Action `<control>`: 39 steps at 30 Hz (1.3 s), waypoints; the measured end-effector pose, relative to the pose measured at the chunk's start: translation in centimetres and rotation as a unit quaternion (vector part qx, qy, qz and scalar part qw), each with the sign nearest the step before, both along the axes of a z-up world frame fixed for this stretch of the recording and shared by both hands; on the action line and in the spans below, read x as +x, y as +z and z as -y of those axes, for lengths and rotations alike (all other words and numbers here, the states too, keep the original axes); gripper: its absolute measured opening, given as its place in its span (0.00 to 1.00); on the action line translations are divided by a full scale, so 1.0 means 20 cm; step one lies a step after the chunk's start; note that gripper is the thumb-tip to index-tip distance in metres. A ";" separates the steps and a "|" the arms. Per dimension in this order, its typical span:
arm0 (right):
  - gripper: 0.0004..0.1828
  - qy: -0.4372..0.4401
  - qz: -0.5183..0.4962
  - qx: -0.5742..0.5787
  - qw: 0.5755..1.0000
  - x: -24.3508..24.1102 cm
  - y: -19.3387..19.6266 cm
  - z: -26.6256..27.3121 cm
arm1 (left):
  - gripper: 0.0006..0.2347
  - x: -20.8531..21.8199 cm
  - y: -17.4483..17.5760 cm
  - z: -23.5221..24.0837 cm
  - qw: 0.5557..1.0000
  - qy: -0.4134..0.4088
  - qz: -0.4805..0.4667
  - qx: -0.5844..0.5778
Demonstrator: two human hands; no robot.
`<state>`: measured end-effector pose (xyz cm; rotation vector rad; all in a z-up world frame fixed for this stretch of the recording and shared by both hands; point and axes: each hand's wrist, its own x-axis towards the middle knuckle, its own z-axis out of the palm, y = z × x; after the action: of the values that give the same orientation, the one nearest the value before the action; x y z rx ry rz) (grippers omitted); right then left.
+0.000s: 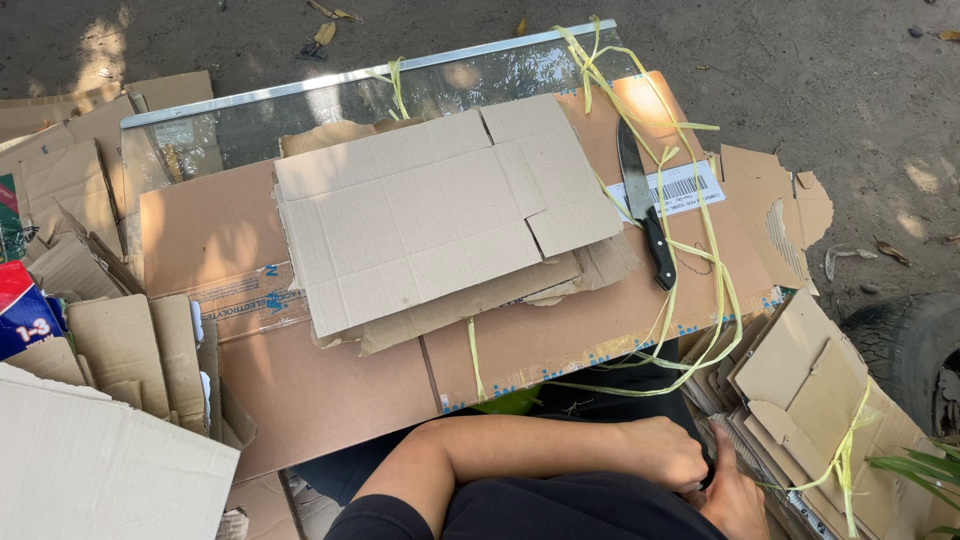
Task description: The person picks up flattened cardboard pieces from a pile on the left and places them onto a growing stack on the right. They handle the cardboard by hand, aligning and stacking the pieces one by one.
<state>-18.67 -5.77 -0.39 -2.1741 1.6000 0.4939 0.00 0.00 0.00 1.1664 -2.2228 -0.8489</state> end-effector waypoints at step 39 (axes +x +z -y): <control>0.73 0.243 -0.099 0.161 0.951 -0.20 -0.47 0.60 | 0.06 0.00 -0.12 0.05 0.994 0.084 0.072 0.022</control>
<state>-22.76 -17.85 -9.74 -2.2985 0.9613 1.0683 0.04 -0.97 -2.32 1.4544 -2.1894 -0.7712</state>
